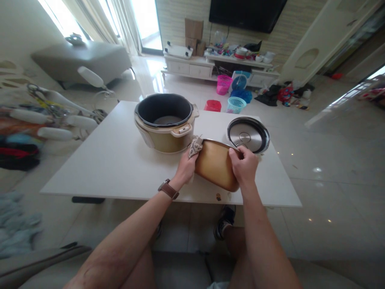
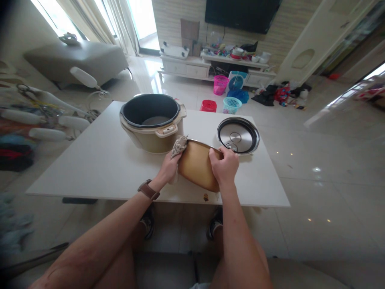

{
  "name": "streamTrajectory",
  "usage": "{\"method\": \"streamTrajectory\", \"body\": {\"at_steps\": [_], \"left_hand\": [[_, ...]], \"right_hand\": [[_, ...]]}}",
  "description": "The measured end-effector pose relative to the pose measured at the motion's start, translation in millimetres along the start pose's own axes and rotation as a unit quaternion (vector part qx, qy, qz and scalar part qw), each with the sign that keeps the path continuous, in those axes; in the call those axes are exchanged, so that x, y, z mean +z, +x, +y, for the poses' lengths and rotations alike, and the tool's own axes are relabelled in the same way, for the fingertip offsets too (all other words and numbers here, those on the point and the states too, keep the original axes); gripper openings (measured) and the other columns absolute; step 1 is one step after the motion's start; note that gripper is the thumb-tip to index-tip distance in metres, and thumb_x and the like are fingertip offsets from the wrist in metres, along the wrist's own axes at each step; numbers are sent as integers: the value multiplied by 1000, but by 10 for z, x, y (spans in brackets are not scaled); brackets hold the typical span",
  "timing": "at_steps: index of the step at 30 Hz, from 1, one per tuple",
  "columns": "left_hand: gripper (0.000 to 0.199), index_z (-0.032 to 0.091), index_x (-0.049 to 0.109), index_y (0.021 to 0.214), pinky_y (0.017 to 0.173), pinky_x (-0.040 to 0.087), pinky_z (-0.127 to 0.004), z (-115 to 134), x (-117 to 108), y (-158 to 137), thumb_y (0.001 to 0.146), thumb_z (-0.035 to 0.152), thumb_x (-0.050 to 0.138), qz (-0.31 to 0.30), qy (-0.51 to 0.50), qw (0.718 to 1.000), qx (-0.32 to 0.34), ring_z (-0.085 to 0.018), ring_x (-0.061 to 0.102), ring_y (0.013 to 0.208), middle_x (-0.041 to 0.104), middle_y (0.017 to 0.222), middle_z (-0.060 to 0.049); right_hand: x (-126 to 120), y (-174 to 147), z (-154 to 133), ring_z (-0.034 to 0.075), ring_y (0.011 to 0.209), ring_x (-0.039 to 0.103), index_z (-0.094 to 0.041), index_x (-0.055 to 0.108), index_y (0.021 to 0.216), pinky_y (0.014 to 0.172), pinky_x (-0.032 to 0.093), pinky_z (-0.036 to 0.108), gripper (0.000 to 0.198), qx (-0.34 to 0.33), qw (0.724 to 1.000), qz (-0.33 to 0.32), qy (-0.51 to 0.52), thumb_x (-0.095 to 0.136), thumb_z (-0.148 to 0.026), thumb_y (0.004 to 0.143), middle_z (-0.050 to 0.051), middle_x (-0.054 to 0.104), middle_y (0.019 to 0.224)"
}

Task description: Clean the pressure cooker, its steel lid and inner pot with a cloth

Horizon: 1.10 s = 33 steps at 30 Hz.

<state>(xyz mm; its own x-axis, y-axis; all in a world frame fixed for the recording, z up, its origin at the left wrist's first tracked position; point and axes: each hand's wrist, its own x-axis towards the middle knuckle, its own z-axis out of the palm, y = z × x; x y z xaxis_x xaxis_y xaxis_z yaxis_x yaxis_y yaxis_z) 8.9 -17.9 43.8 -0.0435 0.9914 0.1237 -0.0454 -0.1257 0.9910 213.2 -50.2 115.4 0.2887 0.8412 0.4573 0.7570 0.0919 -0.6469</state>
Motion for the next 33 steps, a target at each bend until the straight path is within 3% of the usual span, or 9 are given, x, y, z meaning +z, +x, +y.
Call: {"method": "streamTrajectory", "body": {"at_steps": [3,9,18,20,22,26,29,33], "left_hand": [[37,15,78,122,125,37,-47,27,-1,-26,91,30,62,-5,2,1000,7,-33,60,138,75,133,-12],[38,15,78,121,125,37,-47,53,-51,-10,88,31,67,-11,-16,1000,6,-33,60,137,75,133,-11],[37,14,82,107,114,48,-50,-171,-101,148,82,37,68,40,-77,983,-163,-36,68,126,80,121,-12],[37,14,82,106,113,49,-50,-177,-109,156,83,39,67,56,-88,979,-174,-35,69,124,80,120,-13],[39,14,82,110,115,48,-50,-158,-124,149,84,39,68,53,-86,985,-140,-35,68,126,79,123,-12],[44,16,77,127,123,40,-47,-64,-177,93,88,34,67,4,-24,1000,5,-32,62,136,74,137,-10],[47,17,74,134,124,39,-44,13,-219,34,90,28,67,-28,49,993,103,-31,60,140,70,144,-10],[48,17,72,137,125,39,-44,41,-229,13,91,30,67,-39,73,988,128,-31,59,140,68,147,-11]], "right_hand": [[13,-2,-16,14,59,36,-24,40,56,62,27,32,51,19,999,14,-25,62,-61,85,-4,40,54],[38,12,171,10,56,27,-24,29,52,58,21,31,68,45,998,13,33,68,-70,82,-7,25,54],[79,50,429,9,56,22,-25,27,52,53,16,29,69,99,981,-24,162,73,-70,78,-6,21,56],[103,55,462,9,56,23,-25,28,52,52,15,29,69,115,977,-30,179,73,-71,77,-6,22,55],[135,55,480,9,55,23,-25,30,52,51,16,29,68,129,973,-32,187,72,-72,77,-6,24,55],[188,49,469,9,55,24,-24,33,51,51,17,29,67,143,970,-34,195,72,-72,77,-6,26,54],[195,49,447,9,55,24,-24,34,51,51,17,30,66,141,970,-37,196,71,-71,78,-6,27,53],[189,44,421,9,55,25,-24,35,51,51,18,30,66,142,970,-37,195,71,-73,78,-6,27,53]]}}
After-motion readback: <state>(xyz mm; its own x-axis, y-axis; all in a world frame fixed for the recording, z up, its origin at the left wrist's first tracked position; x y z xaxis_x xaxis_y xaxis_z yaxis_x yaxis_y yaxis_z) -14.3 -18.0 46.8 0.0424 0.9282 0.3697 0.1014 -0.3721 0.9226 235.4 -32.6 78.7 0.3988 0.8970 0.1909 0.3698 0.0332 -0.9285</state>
